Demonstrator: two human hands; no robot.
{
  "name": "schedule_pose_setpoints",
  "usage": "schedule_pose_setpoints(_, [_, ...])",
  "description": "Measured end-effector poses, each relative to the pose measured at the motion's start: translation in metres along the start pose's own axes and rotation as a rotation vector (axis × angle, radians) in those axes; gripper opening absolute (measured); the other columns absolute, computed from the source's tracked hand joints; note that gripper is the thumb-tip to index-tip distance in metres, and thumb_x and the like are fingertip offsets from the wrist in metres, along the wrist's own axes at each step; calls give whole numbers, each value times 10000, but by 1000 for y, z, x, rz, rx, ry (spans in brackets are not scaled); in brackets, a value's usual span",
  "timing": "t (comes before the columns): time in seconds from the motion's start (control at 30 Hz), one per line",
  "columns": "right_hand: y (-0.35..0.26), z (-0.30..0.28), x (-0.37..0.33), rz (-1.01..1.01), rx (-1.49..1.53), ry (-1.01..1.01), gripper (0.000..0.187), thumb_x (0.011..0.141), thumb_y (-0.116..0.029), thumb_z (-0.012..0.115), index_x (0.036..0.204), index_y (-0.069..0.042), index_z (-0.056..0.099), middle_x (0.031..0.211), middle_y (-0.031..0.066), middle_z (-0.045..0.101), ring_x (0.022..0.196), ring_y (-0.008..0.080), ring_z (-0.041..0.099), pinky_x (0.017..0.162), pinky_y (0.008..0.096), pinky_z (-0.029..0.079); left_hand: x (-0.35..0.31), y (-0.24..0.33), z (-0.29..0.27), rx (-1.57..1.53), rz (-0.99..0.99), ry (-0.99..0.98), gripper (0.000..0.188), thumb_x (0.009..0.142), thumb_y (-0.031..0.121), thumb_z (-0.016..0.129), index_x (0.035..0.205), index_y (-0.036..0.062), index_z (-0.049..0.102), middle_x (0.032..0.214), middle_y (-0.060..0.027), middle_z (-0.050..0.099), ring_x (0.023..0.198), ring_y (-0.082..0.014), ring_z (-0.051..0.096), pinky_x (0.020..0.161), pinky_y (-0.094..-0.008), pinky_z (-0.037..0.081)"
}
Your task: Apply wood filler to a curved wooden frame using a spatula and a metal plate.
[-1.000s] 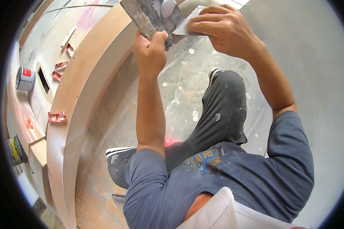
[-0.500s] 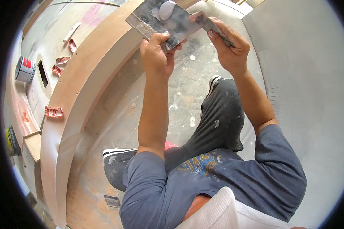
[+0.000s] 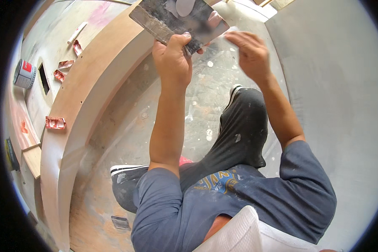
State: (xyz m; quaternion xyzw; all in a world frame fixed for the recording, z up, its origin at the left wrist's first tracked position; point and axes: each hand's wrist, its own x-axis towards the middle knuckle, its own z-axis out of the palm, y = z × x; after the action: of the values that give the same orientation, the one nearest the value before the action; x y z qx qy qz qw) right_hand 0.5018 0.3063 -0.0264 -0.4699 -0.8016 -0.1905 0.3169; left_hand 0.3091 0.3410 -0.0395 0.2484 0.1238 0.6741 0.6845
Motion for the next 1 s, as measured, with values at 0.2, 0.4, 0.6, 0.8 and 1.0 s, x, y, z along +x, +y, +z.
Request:
schedule_pose_setpoints(0.2, [-20, -40, 46, -208, -200, 50, 291, 746, 23, 599, 941, -171, 694, 980, -17, 671, 937, 169, 602, 857, 329, 415, 1, -5, -5, 79, 9, 53, 285, 726, -28, 504, 1004, -37, 443, 777, -90, 552, 570, -144, 549, 469, -288, 474])
schedule_pose_setpoints(0.4, [-17, -52, 55, -275, -347, -65, 281, 763, -21, 615, 948, -221, 688, 1012, -50, 663, 992, 150, 588, 928, 390, 373, 2, -3, 2, 163, 10, 55, 200, 742, -34, 484, 940, -33, 448, 739, -95, 538, 574, -192, 560, 491, -322, 462])
schedule_pose_setpoints(0.6, [-19, -55, 68, -267, -424, -121, 296, 764, -8, 579, 946, -217, 684, 1030, -57, 655, 989, 130, 582, 920, 387, 377, 5, 2, 8, 99, -24, 50, 285, 722, -19, 501, 1001, -42, 448, 756, -76, 544, 551, -133, 536, 473, -278, 462])
schedule_pose_setpoints(0.8, [-27, -53, 81, -275, -421, -67, 244, 768, -34, 594, 919, -199, 692, 997, -53, 665, 992, 102, 580, 897, 338, 387, 8, 4, 2, 13, -48, 95, 132, 732, -6, 501, 851, -20, 444, 709, -111, 536, 551, -210, 559, 475, -319, 457])
schedule_pose_setpoints(1.0, [-33, -48, 107, -351, -388, -158, 283, 763, 6, 575, 957, -171, 683, 1012, -20, 662, 1003, 147, 591, 900, 333, 425, 19, 10, -13, -107, -102, 111, 68, 740, 14, 513, 758, -34, 469, 677, -140, 567, 557, -234, 589, 469, -314, 473])
